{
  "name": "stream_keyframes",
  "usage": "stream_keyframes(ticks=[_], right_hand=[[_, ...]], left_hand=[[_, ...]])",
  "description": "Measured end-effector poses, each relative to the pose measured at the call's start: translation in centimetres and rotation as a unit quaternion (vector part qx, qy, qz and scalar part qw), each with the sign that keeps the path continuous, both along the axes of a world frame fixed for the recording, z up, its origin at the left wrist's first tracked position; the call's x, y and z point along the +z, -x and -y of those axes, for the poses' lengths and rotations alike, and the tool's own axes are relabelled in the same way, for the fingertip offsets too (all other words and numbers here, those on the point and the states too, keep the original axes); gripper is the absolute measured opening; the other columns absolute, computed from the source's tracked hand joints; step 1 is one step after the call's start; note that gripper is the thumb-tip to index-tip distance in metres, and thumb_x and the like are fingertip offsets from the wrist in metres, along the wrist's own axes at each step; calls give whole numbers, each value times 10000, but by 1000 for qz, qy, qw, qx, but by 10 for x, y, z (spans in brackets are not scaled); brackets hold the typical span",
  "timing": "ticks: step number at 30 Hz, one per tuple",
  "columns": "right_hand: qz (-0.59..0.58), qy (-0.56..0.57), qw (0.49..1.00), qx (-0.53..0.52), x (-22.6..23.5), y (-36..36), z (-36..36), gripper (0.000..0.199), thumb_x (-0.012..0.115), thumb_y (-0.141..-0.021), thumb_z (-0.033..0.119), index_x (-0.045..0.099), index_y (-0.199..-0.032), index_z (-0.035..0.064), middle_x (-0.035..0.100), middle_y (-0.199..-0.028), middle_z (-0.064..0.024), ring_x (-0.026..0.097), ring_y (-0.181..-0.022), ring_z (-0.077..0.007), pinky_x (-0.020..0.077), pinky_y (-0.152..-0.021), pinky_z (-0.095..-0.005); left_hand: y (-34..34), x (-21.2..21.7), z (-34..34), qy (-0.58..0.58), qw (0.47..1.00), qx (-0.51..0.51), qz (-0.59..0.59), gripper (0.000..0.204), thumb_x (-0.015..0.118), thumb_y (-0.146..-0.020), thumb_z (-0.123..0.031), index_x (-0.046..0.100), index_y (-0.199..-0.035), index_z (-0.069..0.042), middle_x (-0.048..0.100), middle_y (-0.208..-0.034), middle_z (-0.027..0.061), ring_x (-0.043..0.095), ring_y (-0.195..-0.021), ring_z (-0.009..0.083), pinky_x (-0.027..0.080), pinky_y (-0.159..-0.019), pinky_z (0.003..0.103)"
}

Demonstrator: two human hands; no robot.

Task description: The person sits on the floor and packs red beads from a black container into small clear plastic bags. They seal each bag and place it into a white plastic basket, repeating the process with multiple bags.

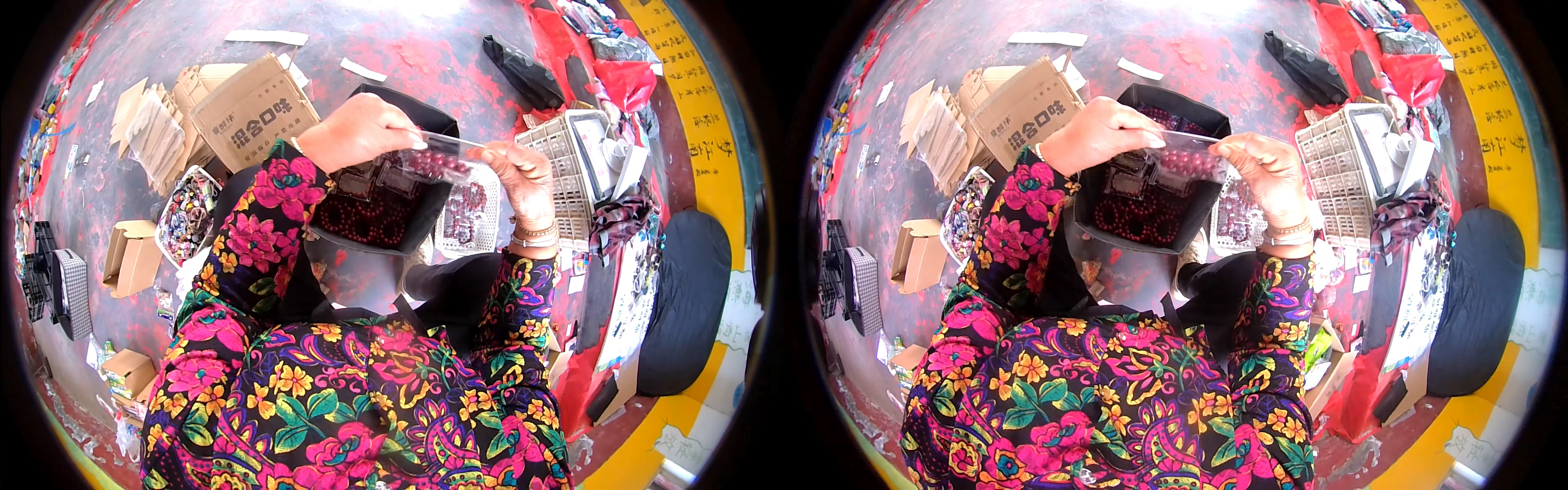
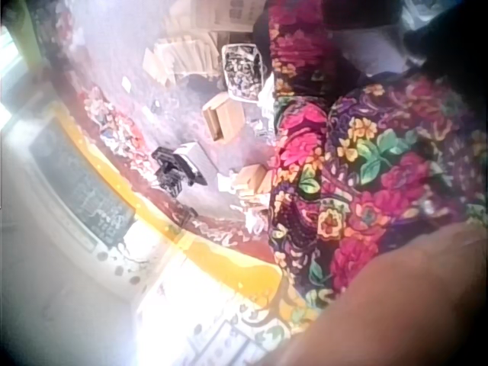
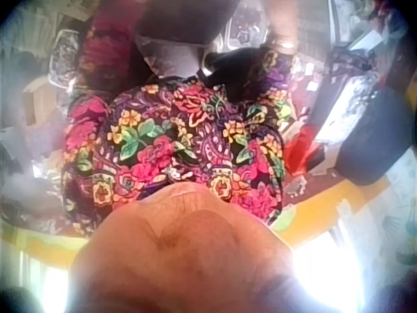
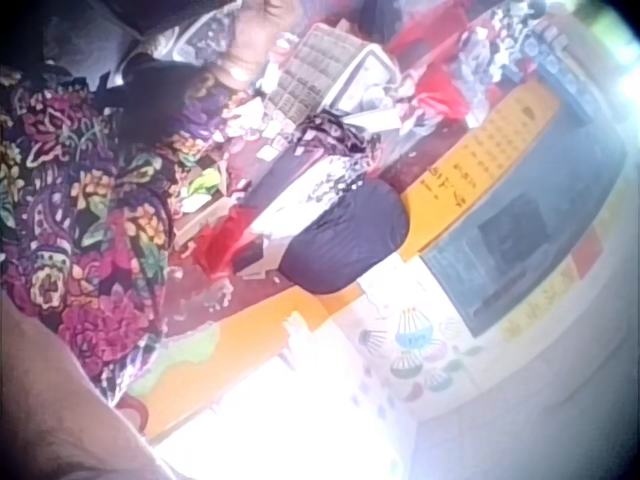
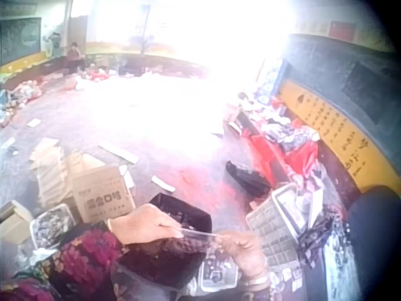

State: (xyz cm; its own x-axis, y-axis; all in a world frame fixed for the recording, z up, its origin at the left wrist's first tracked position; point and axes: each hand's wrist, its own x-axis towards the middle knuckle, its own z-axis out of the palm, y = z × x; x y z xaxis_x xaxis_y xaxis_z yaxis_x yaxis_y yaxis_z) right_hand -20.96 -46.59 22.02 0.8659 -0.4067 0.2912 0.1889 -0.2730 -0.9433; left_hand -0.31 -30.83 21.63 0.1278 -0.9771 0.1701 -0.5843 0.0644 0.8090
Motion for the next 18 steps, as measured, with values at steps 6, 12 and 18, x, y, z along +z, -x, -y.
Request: stream_keyframes(ticks=[6,12,18], right_hand=[[72,-190,978,-46,13,6,5,272,441,-949,292,470,-828,49,644,-881,-226,653,-815,-314,527,-713,-355],[37,-356,930,-84,-3,-12,1,239,424,-949,271,469,-870,49,631,-848,-255,651,-749,-361,523,-619,-342],[44,-447,888,-100,-25,-16,6,295,422,-953,273,497,-948,-13,613,-903,-265,641,-826,-345,523,-743,-370]], left_hand=[[8,11,-2,39,969,50,-238,227,570,-873,-160,649,-1011,2,653,-1009,92,580,-975,136,432,-879,274],[35,-22,14,-31,805,-85,-586,554,516,-898,-413,462,-1227,30,569,-1116,75,537,-1045,161,412,-908,305],[47,-26,14,-100,751,-98,-646,258,537,-904,-207,546,-1103,-44,611,-1064,82,588,-972,174,463,-853,349]])
